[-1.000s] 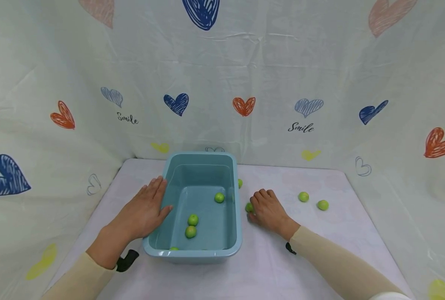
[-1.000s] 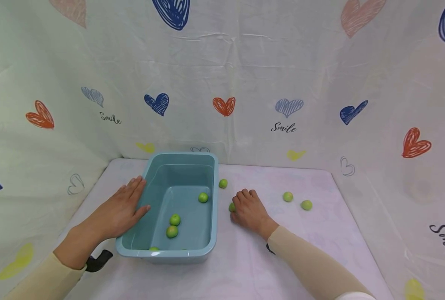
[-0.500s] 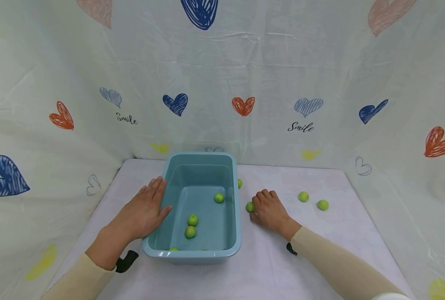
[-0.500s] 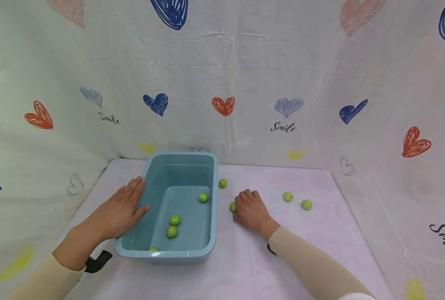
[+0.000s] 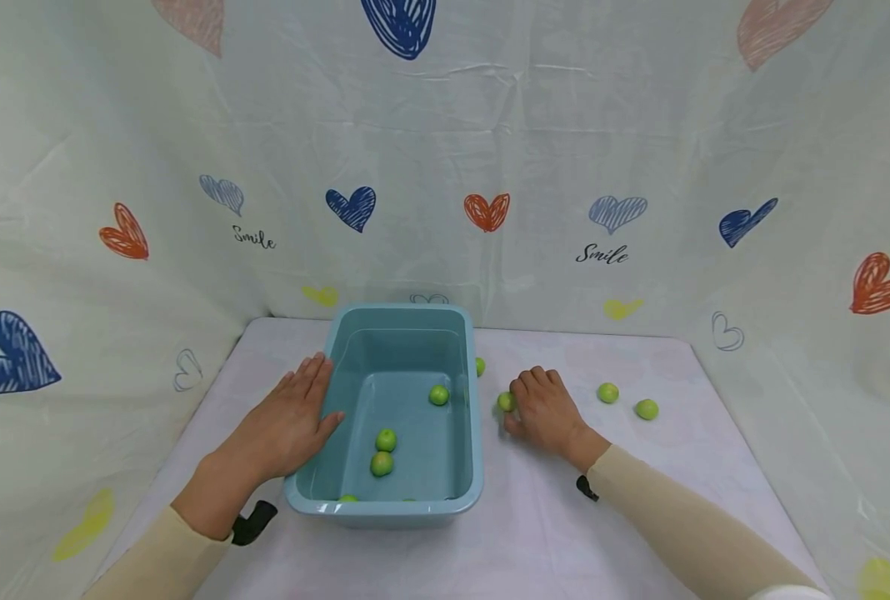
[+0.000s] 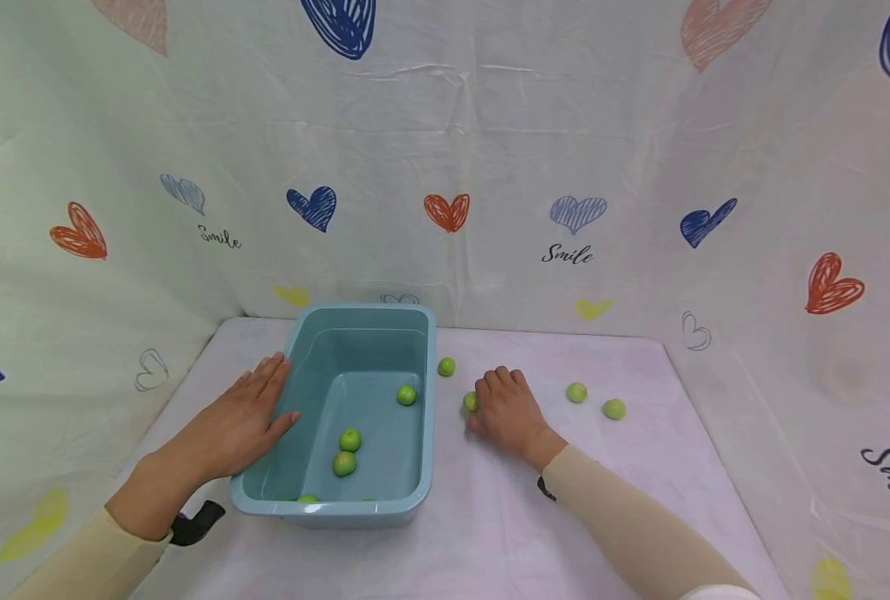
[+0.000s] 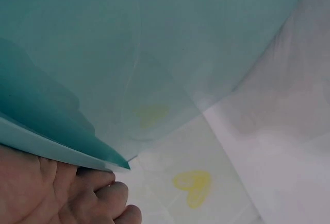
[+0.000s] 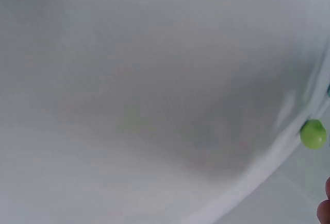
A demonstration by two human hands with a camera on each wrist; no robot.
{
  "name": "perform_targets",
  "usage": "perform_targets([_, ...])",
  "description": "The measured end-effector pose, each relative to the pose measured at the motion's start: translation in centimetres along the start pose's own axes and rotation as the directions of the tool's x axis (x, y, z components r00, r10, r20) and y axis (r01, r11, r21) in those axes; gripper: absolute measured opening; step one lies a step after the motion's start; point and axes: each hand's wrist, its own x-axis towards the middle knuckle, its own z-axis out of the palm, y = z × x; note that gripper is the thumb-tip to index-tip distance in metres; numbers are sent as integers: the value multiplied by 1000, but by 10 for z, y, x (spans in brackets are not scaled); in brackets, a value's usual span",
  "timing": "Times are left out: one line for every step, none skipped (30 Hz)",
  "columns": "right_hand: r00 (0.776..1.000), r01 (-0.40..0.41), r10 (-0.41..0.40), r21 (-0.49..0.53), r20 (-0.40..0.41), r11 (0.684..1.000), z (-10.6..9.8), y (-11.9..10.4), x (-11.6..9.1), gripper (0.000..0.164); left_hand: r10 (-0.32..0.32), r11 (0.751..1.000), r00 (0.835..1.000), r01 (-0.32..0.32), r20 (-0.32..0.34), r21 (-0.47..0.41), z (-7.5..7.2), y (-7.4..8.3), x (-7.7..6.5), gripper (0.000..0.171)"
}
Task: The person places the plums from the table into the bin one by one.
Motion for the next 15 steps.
perform_targets([1000,0,0,-3,-17,1000,-2,2,2,35,1,1000,1000,-1,0,0,0,0,0,78])
perform_targets([1000,-2,2,-4,-31,1000,-4,4,4,35,1,1000,1000,-1,1,1,0,1,0,78])
perform_targets([999,-5,5,-5,-45,1000,-6,6,6,34,0,1000,1000,0,2,1,0,0,0,78])
perform_targets([999,-8,8,-6,-52,1000,-8,8,8,34,-2,1000,1000,2,1,1,0,1,0,78])
perform_targets([998,-10,10,-10,-60,1000,-10,10,10,33,-3,1000,1000,3,1,0,0,1,0,78])
perform_targets([998,-12,12,-9,-65,1000,-13,12,12,33,-5,1000,1000,5,3,0,0,1,0,78])
perform_targets([998,-16,15,-12,-68,1000,-15,13,14,33,-6,1000,1000,6,3,-1,0,1,0,79])
perform_targets([997,-19,18,-11,-73,1000,-18,14,16,33,-9,1000,1000,9,5,-1,0,1,0,79])
perform_targets([997,-18,17,-11,-79,1000,-21,15,19,33,-9,1000,1000,9,5,-2,0,0,0,79])
perform_targets([996,-18,17,-11,-86,1000,-25,16,21,33,-10,1000,1000,10,7,-2,0,1,0,79])
perform_targets([995,-14,13,-11,-100,1000,-28,17,24,33,-10,1000,1000,10,9,-2,0,0,0,79])
perform_targets([993,-12,10,-10,-114,1000,-31,18,27,33,-11,1000,1000,11,12,-1,0,0,0,79])
perform_targets([991,-8,6,-10,-130,1000,-35,19,30,33,-10,1000,1000,10,12,-2,0,1,0,79])
perform_targets([989,-2,1,-7,-148,1000,-38,20,33,33,-9,1000,1000,9,11,-2,0,1,0,79])
perform_targets([986,3,-4,-6,-169,1000,-42,20,37,33,-8,1000,1000,8,9,-1,0,1,0,79])
